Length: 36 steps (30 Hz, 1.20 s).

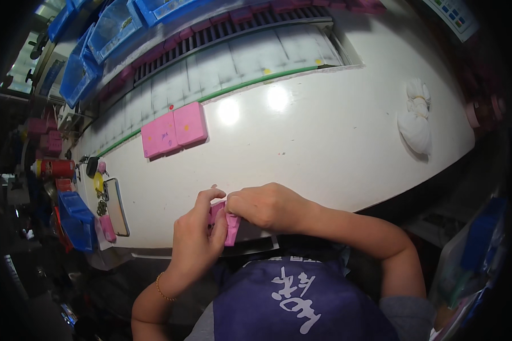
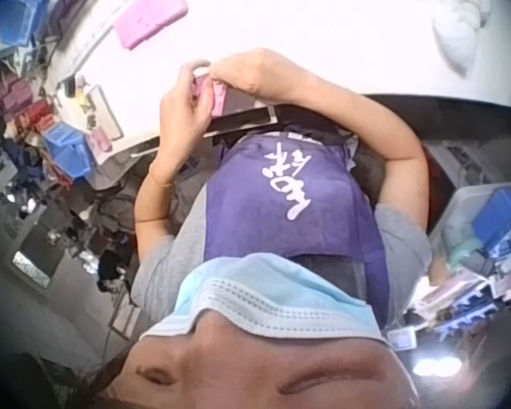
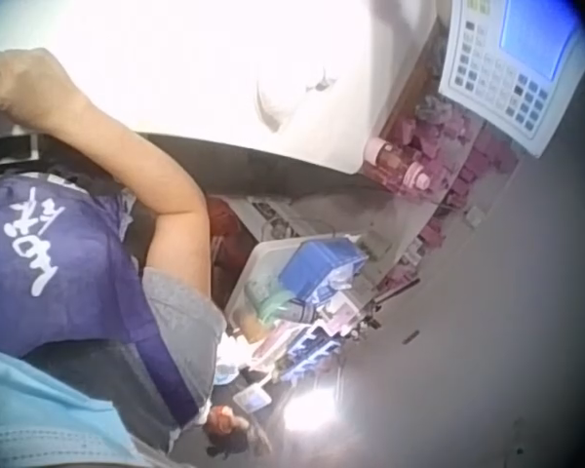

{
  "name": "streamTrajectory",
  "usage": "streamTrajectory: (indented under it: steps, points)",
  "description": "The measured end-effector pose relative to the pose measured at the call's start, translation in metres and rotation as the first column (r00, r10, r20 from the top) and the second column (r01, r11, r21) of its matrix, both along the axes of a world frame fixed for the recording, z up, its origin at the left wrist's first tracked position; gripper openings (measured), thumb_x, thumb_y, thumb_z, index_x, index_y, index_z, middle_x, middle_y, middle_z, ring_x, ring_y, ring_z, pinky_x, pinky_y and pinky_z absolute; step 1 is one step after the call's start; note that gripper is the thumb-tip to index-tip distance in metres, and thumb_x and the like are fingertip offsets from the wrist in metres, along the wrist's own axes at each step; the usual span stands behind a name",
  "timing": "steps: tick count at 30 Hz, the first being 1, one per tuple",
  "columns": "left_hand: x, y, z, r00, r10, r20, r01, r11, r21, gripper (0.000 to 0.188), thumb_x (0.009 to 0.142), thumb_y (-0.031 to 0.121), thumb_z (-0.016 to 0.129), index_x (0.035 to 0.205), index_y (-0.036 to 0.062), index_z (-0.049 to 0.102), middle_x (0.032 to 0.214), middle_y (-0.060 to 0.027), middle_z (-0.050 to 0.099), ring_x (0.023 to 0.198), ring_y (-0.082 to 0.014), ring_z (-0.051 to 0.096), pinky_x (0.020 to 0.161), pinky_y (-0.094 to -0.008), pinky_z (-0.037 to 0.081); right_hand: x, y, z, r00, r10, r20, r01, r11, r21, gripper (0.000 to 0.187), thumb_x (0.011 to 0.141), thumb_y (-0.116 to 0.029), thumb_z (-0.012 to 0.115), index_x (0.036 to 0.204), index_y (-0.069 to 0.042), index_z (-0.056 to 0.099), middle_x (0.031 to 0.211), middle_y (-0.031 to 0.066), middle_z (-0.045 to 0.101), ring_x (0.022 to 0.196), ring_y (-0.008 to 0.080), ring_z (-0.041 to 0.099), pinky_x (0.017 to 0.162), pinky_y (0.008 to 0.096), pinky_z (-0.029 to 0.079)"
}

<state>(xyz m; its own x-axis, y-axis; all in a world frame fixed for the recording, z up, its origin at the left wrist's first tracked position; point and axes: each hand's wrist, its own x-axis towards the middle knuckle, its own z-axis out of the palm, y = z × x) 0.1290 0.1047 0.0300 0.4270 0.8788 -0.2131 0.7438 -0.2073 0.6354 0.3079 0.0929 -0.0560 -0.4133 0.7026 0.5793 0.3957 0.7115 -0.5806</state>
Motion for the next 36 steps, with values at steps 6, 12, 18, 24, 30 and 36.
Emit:
streamTrajectory:
  steps: [6, 12, 18, 24, 30, 36]
  points:
    - [-0.006, 0.000, -0.009, 0.997, 0.033, 0.065, -0.033, 0.999, 0.000, 0.014, 0.090, 0.004, 0.061, 0.103, 0.0039, 0.054, 0.069, -0.0139, 0.062, 0.055, -0.0267, 0.063, 0.053, -0.0341, 0.048, -0.001, 0.000, 0.000, 1.000, -0.005, -0.009, 0.005, 1.000, -0.010, 0.014, 0.084, -0.011, 0.060, 0.095, -0.006, 0.053, 0.073, 0.0049, 0.054, 0.068, 0.0191, 0.064, 0.054, 0.0320, 0.052]
    - [-0.014, 0.000, -0.015, 0.988, 0.055, 0.142, -0.051, 0.998, -0.027, 0.013, 0.090, 0.002, 0.061, 0.100, 0.0016, 0.054, 0.075, -0.0107, 0.064, 0.063, -0.0176, 0.066, 0.057, -0.0296, 0.051, 0.001, -0.002, 0.000, 0.999, 0.017, -0.036, -0.019, 0.999, -0.049, 0.012, 0.085, -0.009, 0.059, 0.096, -0.006, 0.054, 0.075, 0.0053, 0.056, 0.070, 0.0200, 0.064, 0.056, 0.0324, 0.052]
    - [-0.019, -0.001, -0.021, 0.965, 0.090, 0.245, -0.084, 0.996, -0.036, 0.012, 0.091, 0.002, 0.061, 0.099, 0.0009, 0.053, 0.075, -0.0080, 0.064, 0.066, -0.0124, 0.065, 0.061, -0.0275, 0.051, 0.014, -0.011, 0.022, 0.981, 0.058, -0.185, -0.144, 0.856, -0.496, 0.028, 0.086, -0.022, 0.066, 0.106, -0.003, 0.058, 0.087, 0.0111, 0.063, 0.076, 0.0291, 0.066, 0.067, 0.0409, 0.053]
    - [-0.018, -0.002, -0.022, 0.931, 0.212, 0.297, -0.165, 0.970, -0.176, 0.015, 0.094, 0.007, 0.061, 0.105, 0.0009, 0.054, 0.076, -0.0054, 0.065, 0.070, -0.0116, 0.065, 0.065, -0.0264, 0.052, -0.002, -0.030, 0.050, 0.976, -0.218, -0.022, 0.176, 0.841, -0.512, 0.028, 0.089, -0.022, 0.070, 0.108, -0.004, 0.058, 0.086, 0.0121, 0.068, 0.073, 0.0235, 0.069, 0.064, 0.0337, 0.052]
    - [-0.045, 0.005, -0.032, 0.720, 0.375, 0.584, -0.056, 0.870, -0.490, 0.037, 0.095, 0.027, 0.068, 0.119, 0.0027, 0.052, 0.112, -0.0152, 0.064, 0.101, -0.0168, 0.066, 0.085, -0.0303, 0.052, 0.018, -0.036, 0.044, 0.804, -0.326, -0.497, -0.367, 0.386, -0.847, 0.032, 0.096, -0.017, 0.061, 0.120, -0.006, 0.043, 0.082, 0.0111, 0.063, 0.071, 0.0139, 0.064, 0.058, 0.0305, 0.052]
    - [-0.031, 0.011, -0.028, 0.398, 0.152, 0.905, 0.321, 0.901, -0.293, 0.055, 0.080, 0.026, 0.083, 0.117, 0.0045, 0.048, 0.124, -0.0202, 0.057, 0.120, -0.0369, 0.058, 0.105, -0.0482, 0.047, 0.016, -0.052, 0.049, 0.487, -0.418, -0.767, -0.625, 0.446, -0.640, 0.031, 0.101, -0.006, 0.053, 0.125, -0.004, 0.034, 0.096, 0.0139, 0.064, 0.079, 0.0118, 0.065, 0.063, 0.0268, 0.057]
